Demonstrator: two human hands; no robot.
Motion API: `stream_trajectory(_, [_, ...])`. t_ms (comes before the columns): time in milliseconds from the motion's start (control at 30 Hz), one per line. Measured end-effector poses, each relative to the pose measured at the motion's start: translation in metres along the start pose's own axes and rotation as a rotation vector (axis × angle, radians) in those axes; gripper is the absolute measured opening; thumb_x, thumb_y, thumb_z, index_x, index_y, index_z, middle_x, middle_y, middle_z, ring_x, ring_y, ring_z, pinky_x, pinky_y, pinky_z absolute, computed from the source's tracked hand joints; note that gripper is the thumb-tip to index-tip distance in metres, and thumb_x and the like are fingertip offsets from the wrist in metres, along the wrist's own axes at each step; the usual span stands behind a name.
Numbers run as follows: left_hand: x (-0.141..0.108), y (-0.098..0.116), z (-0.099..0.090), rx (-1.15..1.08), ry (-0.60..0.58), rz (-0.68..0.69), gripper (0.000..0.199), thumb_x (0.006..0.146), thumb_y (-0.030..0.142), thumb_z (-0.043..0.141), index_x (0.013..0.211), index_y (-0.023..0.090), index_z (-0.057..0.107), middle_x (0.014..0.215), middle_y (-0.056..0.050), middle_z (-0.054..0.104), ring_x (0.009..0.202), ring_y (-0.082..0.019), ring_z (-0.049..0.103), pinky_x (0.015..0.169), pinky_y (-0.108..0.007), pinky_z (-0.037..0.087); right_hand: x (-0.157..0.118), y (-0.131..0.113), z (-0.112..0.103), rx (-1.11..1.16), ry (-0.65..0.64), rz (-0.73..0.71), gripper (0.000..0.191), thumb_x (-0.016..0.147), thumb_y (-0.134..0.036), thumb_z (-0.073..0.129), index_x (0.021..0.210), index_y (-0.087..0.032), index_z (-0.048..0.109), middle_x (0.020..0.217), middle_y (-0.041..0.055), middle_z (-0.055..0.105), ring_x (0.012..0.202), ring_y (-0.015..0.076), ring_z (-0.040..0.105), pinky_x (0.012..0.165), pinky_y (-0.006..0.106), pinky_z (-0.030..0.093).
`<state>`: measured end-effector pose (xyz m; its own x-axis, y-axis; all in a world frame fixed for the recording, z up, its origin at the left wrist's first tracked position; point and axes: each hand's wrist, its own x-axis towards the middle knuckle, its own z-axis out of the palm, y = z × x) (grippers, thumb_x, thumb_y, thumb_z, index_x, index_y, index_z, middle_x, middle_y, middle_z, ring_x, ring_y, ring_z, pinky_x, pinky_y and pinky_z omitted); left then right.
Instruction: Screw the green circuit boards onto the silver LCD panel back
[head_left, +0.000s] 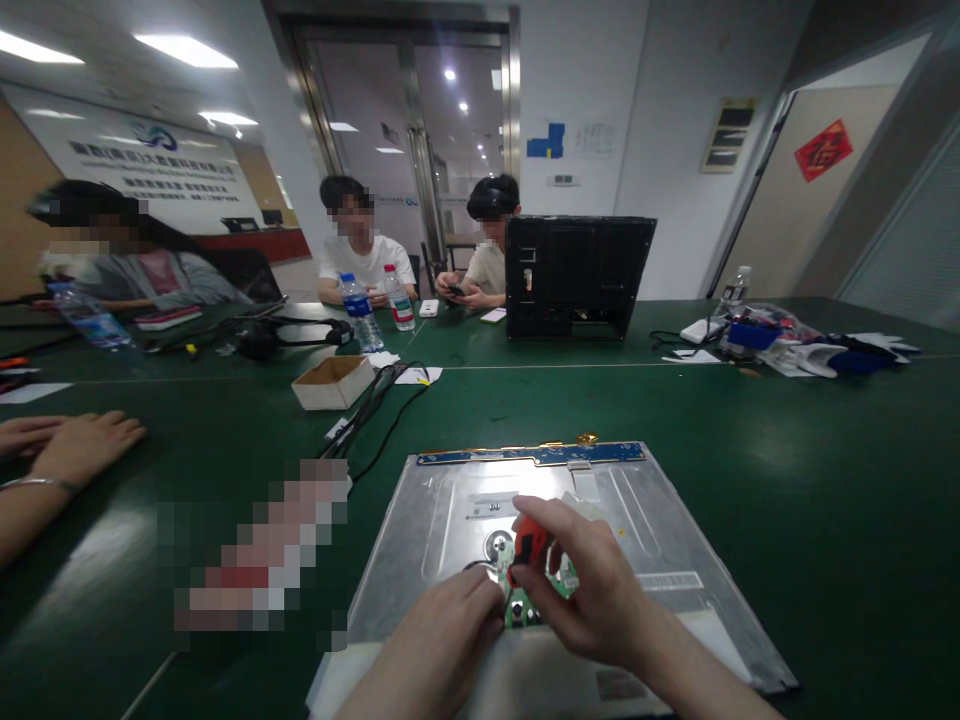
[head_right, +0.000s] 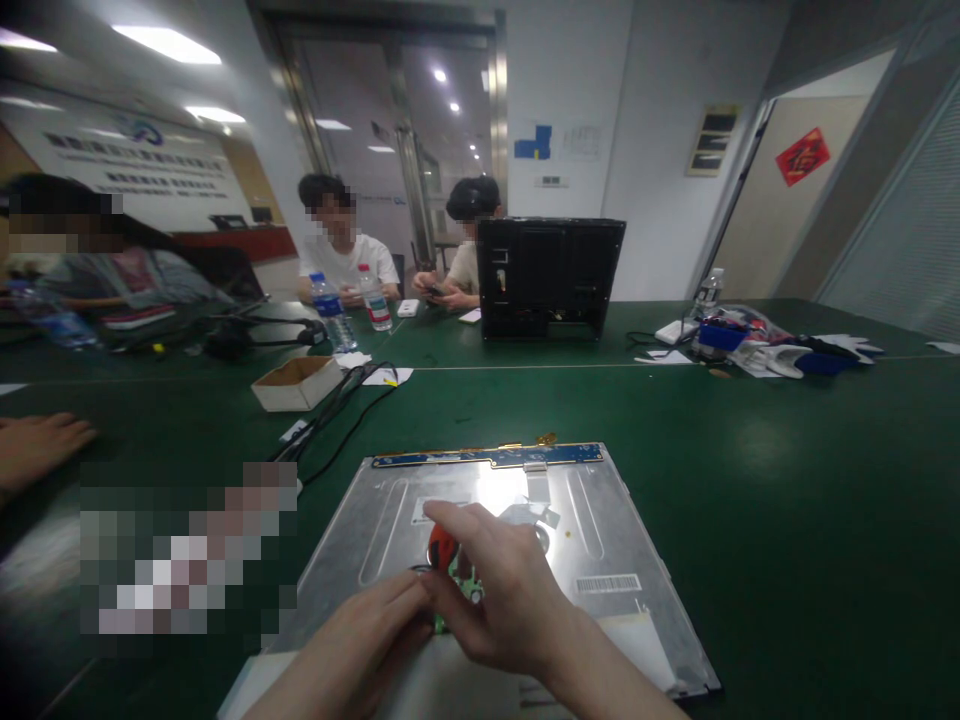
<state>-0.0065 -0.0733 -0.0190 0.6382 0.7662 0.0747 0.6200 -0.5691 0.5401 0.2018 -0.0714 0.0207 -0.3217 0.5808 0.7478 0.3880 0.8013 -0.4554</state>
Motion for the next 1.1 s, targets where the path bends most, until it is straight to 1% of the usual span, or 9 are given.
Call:
stream_trajectory(100, [0.0,0.001,0.0,-0.004,0.011,0.003,0.024,0.091,0.007,0.05,0.1,0.02,0.068,0.103,-0.006,0.071,0.092,-0.021,0.069,0.085,-0.028,0.055,0.001,-0.002,-0.002,0.042,-0.005,0.003,0.054,0.095,-0.017,0.049,0.147,-0.021,0.038,0.1,0.0064,0.072,0.068,0.0163,0.065,0.06,0.03,0.054])
stream_trajectory(200, [0.001,0.005,-0.003,0.004,-0.02,-0.029,0.026,0.09,0.007,0.049,0.102,0.02,0.068,0.106,-0.007,0.071,0.094,-0.022,0.069,0.083,-0.029,0.054,0.003,-0.003,-0.003,0.064,0.005,0.0,0.055,0.093,-0.014,0.048,0.147,-0.021,0.039,0.099,0.0059,0.072,0.068,0.0158,0.066,0.06,0.029,0.055])
stream_trajectory(367, [0.003,0.009,-0.007,0.013,-0.07,-0.087,0.024,0.091,0.007,0.05,0.099,0.02,0.068,0.107,-0.007,0.072,0.096,-0.024,0.069,0.083,-0.032,0.054,0.004,-0.003,-0.001,0.049,0.022,0.004,0.049,0.093,-0.015,0.049,0.141,-0.023,0.042,0.092,0.0027,0.07,0.063,0.0141,0.063,0.056,0.027,0.053])
stream_trajectory(533, [0.003,0.01,-0.007,-0.009,-0.075,-0.08,0.03,0.089,0.005,0.05,0.107,0.02,0.068,0.114,-0.009,0.071,0.104,-0.026,0.069,0.09,-0.035,0.054,0.002,0.0,0.002,0.009,0.052,-0.018,0.043,0.096,-0.018,0.051,0.137,-0.023,0.043,0.09,0.0022,0.067,0.062,0.0141,0.061,0.055,0.026,0.05])
stream_trajectory(700, [0.003,0.014,-0.011,-0.015,-0.082,-0.076,0.031,0.089,0.004,0.049,0.107,0.02,0.068,0.115,-0.009,0.071,0.104,-0.026,0.069,0.09,-0.036,0.055,0.003,0.002,0.002,-0.042,0.038,-0.044,0.034,0.101,-0.025,0.05,0.135,-0.024,0.046,0.084,0.0012,0.066,0.062,0.0155,0.061,0.053,0.026,0.048])
stream_trajectory(833, [0.004,0.014,-0.012,-0.015,-0.073,-0.063,0.03,0.09,0.003,0.048,0.106,0.02,0.068,0.115,-0.009,0.071,0.104,-0.025,0.069,0.089,-0.036,0.055,0.003,0.001,0.001,-0.03,0.006,-0.028,0.041,0.102,-0.026,0.05,0.142,-0.022,0.043,0.09,0.0041,0.068,0.067,0.0173,0.063,0.056,0.028,0.052])
stream_trajectory(967, [0.003,0.009,-0.007,-0.016,-0.052,-0.051,0.026,0.092,0.006,0.049,0.103,0.02,0.068,0.109,-0.009,0.072,0.097,-0.024,0.07,0.086,-0.034,0.055,0.003,0.0,0.0,-0.019,-0.016,-0.014,0.053,0.099,-0.026,0.051,0.15,-0.021,0.037,0.095,0.0064,0.07,0.07,0.0191,0.065,0.058,0.031,0.055])
stream_trajectory(1033, [0.003,0.007,-0.005,-0.021,-0.033,-0.036,0.024,0.091,0.007,0.049,0.101,0.02,0.067,0.107,-0.008,0.072,0.095,-0.024,0.07,0.084,-0.034,0.055,0.003,0.0,-0.001,-0.018,-0.024,-0.013,0.056,0.098,-0.026,0.051,0.152,-0.021,0.035,0.097,0.007,0.07,0.071,0.0196,0.065,0.059,0.032,0.055])
stream_trajectory(1100, [0.003,0.006,-0.004,-0.033,-0.021,-0.021,0.026,0.09,0.006,0.049,0.103,0.02,0.067,0.109,-0.008,0.072,0.097,-0.024,0.07,0.085,-0.034,0.055,0.002,0.0,-0.001,-0.007,-0.024,-0.018,0.056,0.098,-0.025,0.052,0.152,-0.022,0.035,0.096,0.0066,0.069,0.072,0.0198,0.065,0.06,0.032,0.055])
